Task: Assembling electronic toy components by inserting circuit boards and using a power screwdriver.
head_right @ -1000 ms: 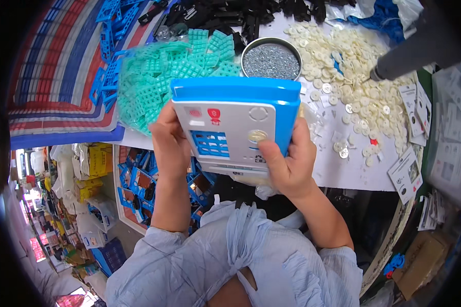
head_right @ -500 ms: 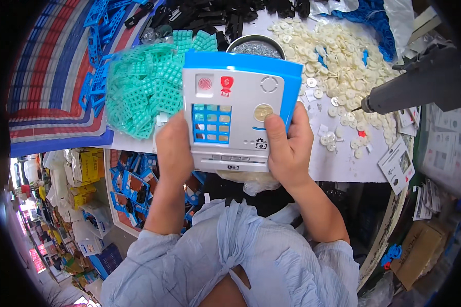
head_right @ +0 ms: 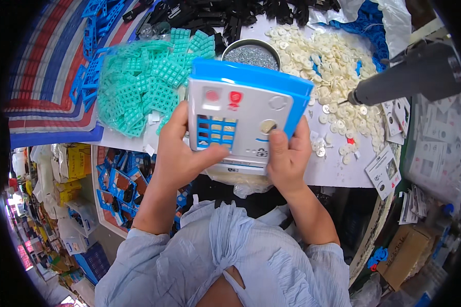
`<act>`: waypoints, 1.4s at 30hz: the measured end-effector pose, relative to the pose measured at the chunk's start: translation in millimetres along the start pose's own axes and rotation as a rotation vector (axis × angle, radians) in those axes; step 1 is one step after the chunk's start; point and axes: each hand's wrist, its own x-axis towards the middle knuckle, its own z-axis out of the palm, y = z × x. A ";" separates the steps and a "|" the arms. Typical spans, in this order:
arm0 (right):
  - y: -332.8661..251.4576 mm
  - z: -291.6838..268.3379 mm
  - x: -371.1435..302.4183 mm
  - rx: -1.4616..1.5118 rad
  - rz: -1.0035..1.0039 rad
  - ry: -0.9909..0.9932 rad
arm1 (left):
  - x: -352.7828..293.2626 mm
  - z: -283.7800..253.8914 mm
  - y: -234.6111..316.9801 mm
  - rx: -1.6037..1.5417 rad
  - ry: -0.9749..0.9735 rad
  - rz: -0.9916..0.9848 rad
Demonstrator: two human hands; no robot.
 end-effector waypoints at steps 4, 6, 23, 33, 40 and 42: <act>-3.5 3.3 -0.8 -0.080 -0.066 -0.064 | 0.3 11.3 -4.3 -0.186 0.005 -0.154; -1.2 3.8 -2.1 -0.101 -0.140 -0.035 | -3.8 11.0 -8.3 -0.198 -0.004 -0.117; -32.3 -64.2 39.9 -0.912 -0.435 -0.728 | -23.7 9.0 -58.2 -0.333 -0.073 -0.295; -7.3 -56.1 -1.8 -1.032 -0.243 -0.644 | -11.2 9.4 -55.8 0.544 -0.259 -0.134; -9.3 -48.8 23.4 -1.123 -0.220 -0.751 | 2.6 16.4 -75.3 0.510 -0.147 -0.069; -11.0 -49.2 23.4 -1.173 -0.187 -0.802 | 5.1 13.7 -64.2 0.529 -0.242 -0.213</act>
